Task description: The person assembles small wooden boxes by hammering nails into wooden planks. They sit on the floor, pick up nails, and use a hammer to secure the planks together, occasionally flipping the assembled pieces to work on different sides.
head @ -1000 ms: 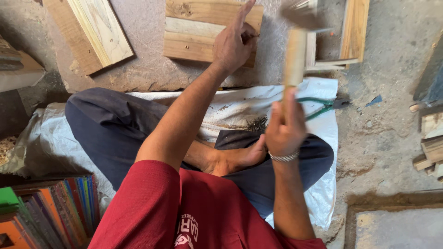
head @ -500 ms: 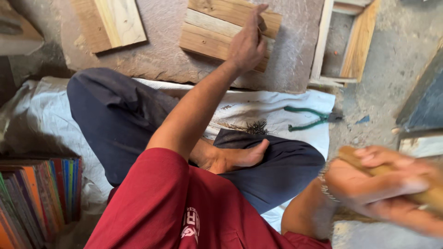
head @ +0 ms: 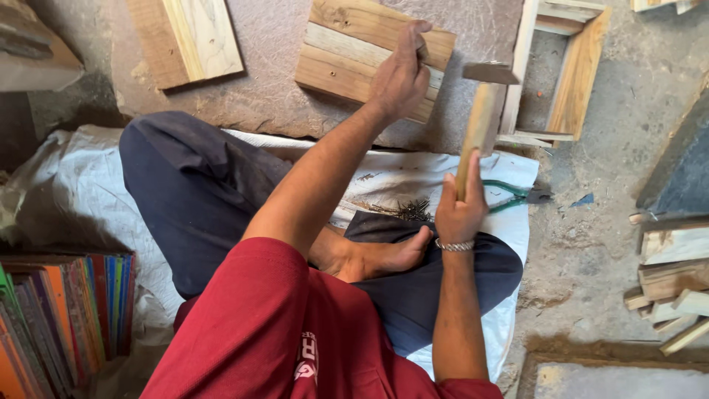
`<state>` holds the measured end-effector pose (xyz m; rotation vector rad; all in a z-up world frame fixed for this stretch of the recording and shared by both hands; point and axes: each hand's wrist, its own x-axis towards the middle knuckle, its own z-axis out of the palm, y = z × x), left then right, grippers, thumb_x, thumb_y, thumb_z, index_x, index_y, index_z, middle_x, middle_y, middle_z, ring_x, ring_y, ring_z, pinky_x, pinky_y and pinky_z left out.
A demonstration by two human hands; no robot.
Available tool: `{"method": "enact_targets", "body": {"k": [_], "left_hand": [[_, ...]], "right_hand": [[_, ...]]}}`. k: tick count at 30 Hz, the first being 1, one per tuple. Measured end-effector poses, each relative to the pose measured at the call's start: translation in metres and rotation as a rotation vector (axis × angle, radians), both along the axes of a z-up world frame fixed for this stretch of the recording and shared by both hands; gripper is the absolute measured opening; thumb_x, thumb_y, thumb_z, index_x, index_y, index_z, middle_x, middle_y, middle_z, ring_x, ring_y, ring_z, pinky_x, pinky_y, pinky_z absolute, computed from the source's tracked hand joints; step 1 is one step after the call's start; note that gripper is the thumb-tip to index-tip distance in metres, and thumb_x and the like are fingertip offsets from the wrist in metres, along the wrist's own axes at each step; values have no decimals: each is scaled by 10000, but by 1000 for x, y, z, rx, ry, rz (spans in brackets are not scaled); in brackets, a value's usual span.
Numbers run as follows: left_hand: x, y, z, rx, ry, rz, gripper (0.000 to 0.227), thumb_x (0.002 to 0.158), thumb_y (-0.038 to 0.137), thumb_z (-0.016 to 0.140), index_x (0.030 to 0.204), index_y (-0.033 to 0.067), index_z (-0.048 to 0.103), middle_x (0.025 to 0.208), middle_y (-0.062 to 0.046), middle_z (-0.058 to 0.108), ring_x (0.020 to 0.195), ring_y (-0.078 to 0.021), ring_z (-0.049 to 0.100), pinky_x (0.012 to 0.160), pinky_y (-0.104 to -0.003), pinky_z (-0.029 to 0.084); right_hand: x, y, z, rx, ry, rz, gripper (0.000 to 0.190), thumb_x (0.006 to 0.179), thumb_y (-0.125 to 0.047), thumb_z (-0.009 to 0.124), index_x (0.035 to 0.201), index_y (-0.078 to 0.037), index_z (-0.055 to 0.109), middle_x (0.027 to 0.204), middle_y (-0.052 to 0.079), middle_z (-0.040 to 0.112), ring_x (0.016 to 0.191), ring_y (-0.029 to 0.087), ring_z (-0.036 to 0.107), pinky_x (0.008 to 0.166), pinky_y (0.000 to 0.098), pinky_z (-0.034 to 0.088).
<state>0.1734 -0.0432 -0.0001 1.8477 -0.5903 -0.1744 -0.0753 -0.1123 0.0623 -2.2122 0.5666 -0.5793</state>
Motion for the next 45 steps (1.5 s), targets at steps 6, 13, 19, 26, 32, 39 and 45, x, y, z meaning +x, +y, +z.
{"method": "enact_targets", "body": {"k": [6, 13, 19, 26, 32, 39, 45], "left_hand": [[-1, 18, 27, -172, -301, -184, 583, 890, 28, 633, 1423, 89, 406, 1265, -180, 575, 1168, -409, 628, 959, -488, 539], [-102, 71, 16, 524, -249, -738, 161, 956, 289, 695, 1085, 194, 714, 1063, -66, 696, 940, -302, 694, 776, -448, 567], [-171, 42, -13, 750, -158, -935, 326, 817, 321, 724, 1059, 103, 707, 1072, -120, 676, 924, -339, 704, 737, -463, 572], [-179, 35, -14, 910, -94, -922, 225, 883, 314, 670, 1006, 129, 708, 1045, -88, 678, 910, -310, 709, 778, -458, 572], [-180, 40, 0, 792, -61, -768, 164, 889, 306, 656, 936, 174, 742, 1021, -79, 680, 896, -307, 696, 761, -451, 562], [-178, 56, 14, 613, 2, -597, 134, 872, 197, 668, 958, 118, 735, 1021, -101, 709, 908, -322, 690, 763, -434, 560], [-154, 90, 9, 279, 126, -378, 97, 917, 122, 729, 994, 64, 732, 973, -121, 745, 857, -263, 736, 747, -366, 590]], "right_hand": [[6, -15, -30, 246, 46, -53, 630, 978, -91, 659, 1555, 20, 433, 1569, 225, 512, 1452, 314, 513, 1187, 375, 410], [12, -36, -40, 414, -20, -36, 632, 991, -118, 661, 1564, 0, 421, 1592, 215, 500, 1476, 300, 506, 1189, 355, 427], [11, -40, -29, 483, 10, -34, 632, 992, -140, 650, 1576, -49, 427, 1585, 199, 519, 1447, 298, 547, 1146, 361, 479], [12, -38, -23, 457, 60, -58, 628, 991, -163, 658, 1575, -131, 431, 1521, 191, 571, 1354, 321, 613, 1056, 384, 540], [10, -40, -26, 441, 54, -53, 634, 982, -169, 662, 1571, -129, 433, 1505, 194, 584, 1337, 320, 627, 1053, 384, 544], [9, -38, -17, 382, 20, -29, 626, 980, -146, 668, 1564, -108, 445, 1490, 225, 581, 1344, 360, 606, 1065, 400, 519], [-44, -34, 37, 355, 274, 55, 602, 966, -194, 670, 1531, -133, 471, 1412, 228, 622, 1266, 359, 633, 999, 410, 516]]}}
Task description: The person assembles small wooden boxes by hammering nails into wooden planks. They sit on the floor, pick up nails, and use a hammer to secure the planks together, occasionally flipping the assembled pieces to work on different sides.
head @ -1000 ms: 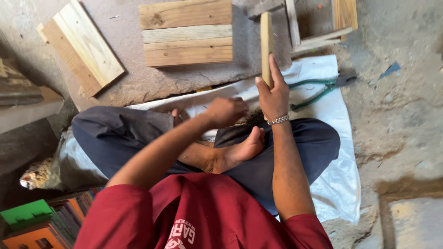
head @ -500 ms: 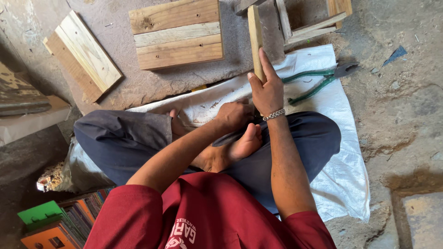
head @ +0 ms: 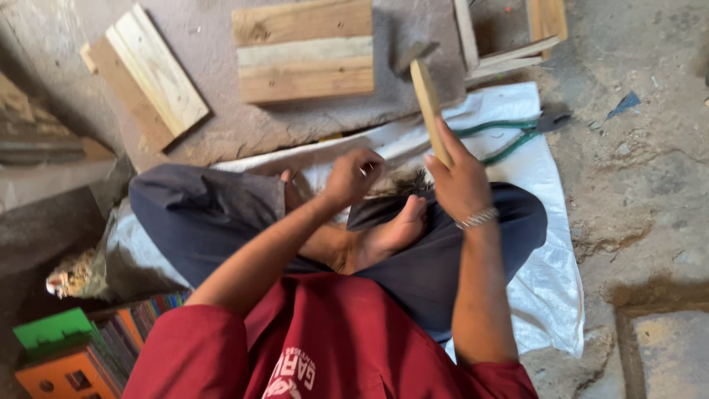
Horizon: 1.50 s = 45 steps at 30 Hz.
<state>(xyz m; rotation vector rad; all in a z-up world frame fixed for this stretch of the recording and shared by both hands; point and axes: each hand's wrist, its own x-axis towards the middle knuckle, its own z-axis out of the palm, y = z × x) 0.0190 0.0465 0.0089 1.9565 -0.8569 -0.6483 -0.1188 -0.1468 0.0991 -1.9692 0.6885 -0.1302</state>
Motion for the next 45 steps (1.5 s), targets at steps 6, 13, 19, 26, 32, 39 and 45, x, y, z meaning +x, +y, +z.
{"method": "enact_targets", "body": {"k": [6, 13, 19, 26, 32, 39, 45], "left_hand": [[34, 30, 9, -11, -16, 219, 105, 947, 124, 752, 986, 41, 700, 969, -98, 729, 844, -197, 725, 744, -311, 600], [74, 5, 29, -169, -188, 260, 98, 958, 108, 737, 981, 22, 695, 987, -110, 739, 835, -161, 721, 689, -302, 608], [135, -51, 34, -246, -334, 154, 77, 1014, 122, 716, 1005, 48, 698, 1034, -98, 721, 882, -166, 717, 682, -269, 621], [166, -84, 21, -242, -292, 168, 102, 983, 87, 754, 1079, 56, 735, 892, -49, 741, 730, -116, 675, 685, -262, 563], [167, -84, 6, -230, -341, 176, 133, 971, 77, 769, 1098, 56, 734, 895, -40, 739, 732, -94, 682, 674, -264, 579], [170, -84, 1, -217, -394, 141, 133, 977, 86, 787, 1093, 83, 723, 917, -40, 763, 752, -75, 735, 638, -242, 619], [168, -86, 3, -252, -403, 159, 175, 970, 110, 778, 1128, 72, 714, 918, -25, 759, 760, -61, 729, 646, -237, 612]], "right_hand": [[-29, 11, 22, 302, 176, 2, 647, 943, -149, 677, 1557, -182, 476, 1145, 95, 741, 699, 151, 574, 656, 308, 538], [14, 26, 14, 371, 100, -24, 660, 953, -114, 660, 1574, -172, 442, 740, 5, 619, 518, 59, 505, 444, 265, 459], [22, 17, -2, 401, 41, -109, 675, 951, -87, 662, 1583, -167, 440, 711, -2, 595, 513, 55, 494, 432, 256, 449], [12, 11, -16, 458, -41, -229, 667, 980, -74, 657, 1602, -120, 419, 753, -30, 565, 548, 39, 494, 468, 231, 455], [14, 9, -14, 496, -28, -249, 670, 986, -69, 654, 1604, -113, 399, 780, -38, 569, 551, 29, 493, 465, 218, 460], [19, 9, -13, 527, 5, -255, 682, 993, -74, 649, 1616, -115, 374, 752, -38, 557, 541, 24, 491, 449, 216, 468], [20, 9, -14, 546, -4, -251, 700, 991, -74, 644, 1624, -126, 349, 693, -39, 545, 521, 27, 483, 426, 220, 446]]}}
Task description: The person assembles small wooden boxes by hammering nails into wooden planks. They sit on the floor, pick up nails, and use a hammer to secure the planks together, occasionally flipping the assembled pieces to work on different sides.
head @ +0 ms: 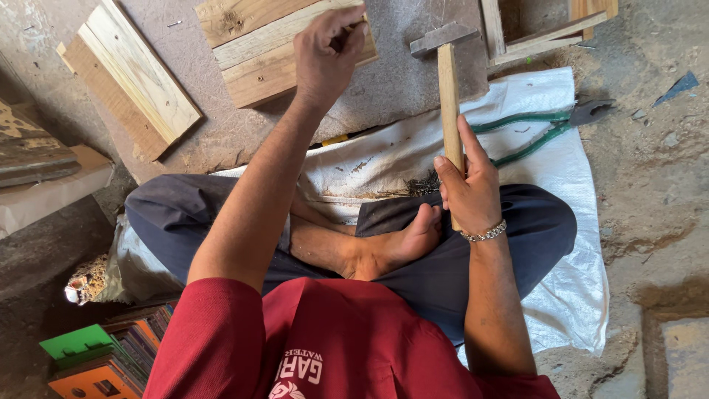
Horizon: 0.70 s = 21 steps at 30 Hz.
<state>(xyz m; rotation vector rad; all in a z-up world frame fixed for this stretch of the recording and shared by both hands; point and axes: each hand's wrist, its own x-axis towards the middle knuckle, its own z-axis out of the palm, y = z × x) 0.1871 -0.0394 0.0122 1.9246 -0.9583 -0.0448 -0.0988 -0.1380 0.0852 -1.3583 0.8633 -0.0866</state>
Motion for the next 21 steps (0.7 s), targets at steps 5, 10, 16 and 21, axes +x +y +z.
{"method": "enact_targets", "body": {"k": [5, 10, 16, 21], "left_hand": [[-2, 3, 1, -14, 79, -24, 106, 1009, 91, 755, 1115, 92, 758, 863, 0, 737, 711, -56, 651, 605, -248, 562], [0, 5, 2, -46, 69, -63, 93, 1026, 74, 750, 1118, 90, 756, 873, 0, 737, 725, -59, 646, 622, -247, 543], [1, 7, -5, -63, 44, -72, 85, 1019, 62, 742, 1101, 85, 744, 920, -14, 760, 762, -56, 694, 646, -238, 580], [5, 5, -17, -90, -52, -93, 110, 1028, 56, 754, 1115, 114, 721, 984, -24, 769, 839, -93, 746, 715, -241, 635]], "right_hand": [[-2, 0, -1, -5, 19, -2, 694, 993, -70, 645, 1623, -124, 360, 689, -40, 545, 518, 25, 480, 428, 218, 449], [-1, 1, -2, -3, 5, -11, 689, 994, -68, 647, 1622, -115, 366, 690, -42, 549, 517, 23, 482, 431, 217, 453], [-3, 1, -5, -11, 2, -15, 683, 992, -65, 649, 1616, -109, 374, 698, -47, 551, 517, 18, 482, 433, 213, 454], [-5, 3, -13, -94, 22, 3, 671, 983, -79, 666, 1607, -108, 422, 812, 34, 611, 575, 86, 524, 491, 268, 480]]}}
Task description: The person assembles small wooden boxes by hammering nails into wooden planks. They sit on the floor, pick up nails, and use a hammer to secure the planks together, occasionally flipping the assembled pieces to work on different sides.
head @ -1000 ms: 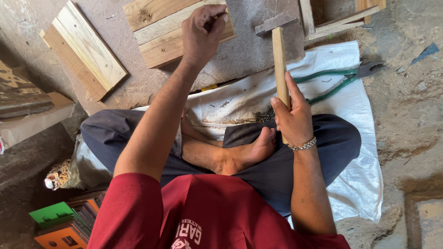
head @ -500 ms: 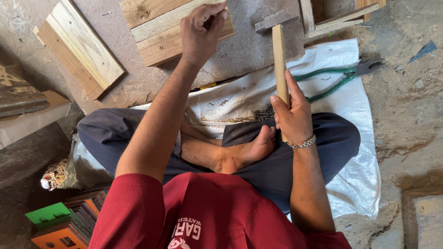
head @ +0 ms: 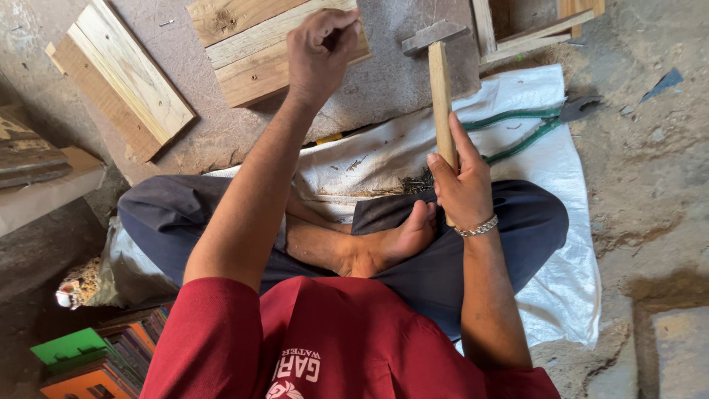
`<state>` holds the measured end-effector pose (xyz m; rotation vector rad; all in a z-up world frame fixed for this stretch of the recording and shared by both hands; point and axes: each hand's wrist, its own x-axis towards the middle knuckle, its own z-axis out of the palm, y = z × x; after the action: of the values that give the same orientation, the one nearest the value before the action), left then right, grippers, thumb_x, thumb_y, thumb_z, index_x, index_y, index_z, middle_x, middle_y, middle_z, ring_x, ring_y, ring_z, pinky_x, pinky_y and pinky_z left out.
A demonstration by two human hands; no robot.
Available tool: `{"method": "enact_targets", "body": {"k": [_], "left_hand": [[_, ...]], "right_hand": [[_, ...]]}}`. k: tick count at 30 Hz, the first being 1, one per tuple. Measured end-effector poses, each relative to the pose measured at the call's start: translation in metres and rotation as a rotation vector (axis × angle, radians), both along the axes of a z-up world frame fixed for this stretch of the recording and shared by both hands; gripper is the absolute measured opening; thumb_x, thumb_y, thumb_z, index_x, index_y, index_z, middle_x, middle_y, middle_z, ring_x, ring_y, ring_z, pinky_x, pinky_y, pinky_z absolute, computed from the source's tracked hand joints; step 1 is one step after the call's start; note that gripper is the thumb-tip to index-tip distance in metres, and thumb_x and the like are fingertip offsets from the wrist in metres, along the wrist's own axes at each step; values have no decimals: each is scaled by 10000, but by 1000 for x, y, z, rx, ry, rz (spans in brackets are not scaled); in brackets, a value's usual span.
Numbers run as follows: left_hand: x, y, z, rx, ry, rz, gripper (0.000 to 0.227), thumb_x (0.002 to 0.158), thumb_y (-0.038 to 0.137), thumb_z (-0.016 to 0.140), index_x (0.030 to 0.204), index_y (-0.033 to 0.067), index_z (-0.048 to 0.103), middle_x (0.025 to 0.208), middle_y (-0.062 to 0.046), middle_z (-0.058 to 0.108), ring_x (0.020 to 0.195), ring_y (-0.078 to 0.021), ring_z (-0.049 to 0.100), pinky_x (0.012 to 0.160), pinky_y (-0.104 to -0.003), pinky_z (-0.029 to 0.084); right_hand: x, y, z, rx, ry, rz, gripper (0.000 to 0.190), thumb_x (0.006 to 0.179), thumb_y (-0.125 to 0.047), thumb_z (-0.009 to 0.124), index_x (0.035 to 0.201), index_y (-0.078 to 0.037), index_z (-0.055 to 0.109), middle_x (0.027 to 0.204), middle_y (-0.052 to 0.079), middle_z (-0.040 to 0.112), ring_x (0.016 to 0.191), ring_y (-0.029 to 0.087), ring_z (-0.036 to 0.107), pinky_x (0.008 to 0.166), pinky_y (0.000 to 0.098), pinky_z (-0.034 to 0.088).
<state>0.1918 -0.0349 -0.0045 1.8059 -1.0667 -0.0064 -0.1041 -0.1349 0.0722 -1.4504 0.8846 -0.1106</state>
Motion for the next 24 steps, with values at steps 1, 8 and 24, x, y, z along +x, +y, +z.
{"method": "enact_targets", "body": {"k": [1, 8, 24], "left_hand": [[0, -1, -1, -15, -51, -8, 118, 1035, 61, 757, 1120, 127, 708, 1019, -23, 773, 879, -99, 771, 745, -236, 661], [-6, -1, 8, 95, 145, 116, 366, 881, 39, 804, 1215, 100, 667, 897, -60, 762, 737, -155, 762, 684, -311, 627], [-5, -2, 6, 47, 263, 93, 798, 894, 82, 841, 1512, 85, 338, 935, -39, 797, 769, -204, 779, 730, -333, 623]], "right_hand": [[0, 1, 1, -177, -60, 39, 652, 999, -73, 678, 1606, -84, 438, 1006, 99, 637, 774, 147, 591, 638, 305, 517], [11, 11, 39, -665, -179, 177, 560, 1032, -109, 683, 1549, -46, 477, 1380, 243, 668, 1205, 334, 706, 988, 398, 573], [34, 19, 84, -1020, -227, 186, 540, 1115, -93, 668, 1608, -124, 450, 1105, 175, 709, 869, 298, 688, 761, 392, 573]]}}
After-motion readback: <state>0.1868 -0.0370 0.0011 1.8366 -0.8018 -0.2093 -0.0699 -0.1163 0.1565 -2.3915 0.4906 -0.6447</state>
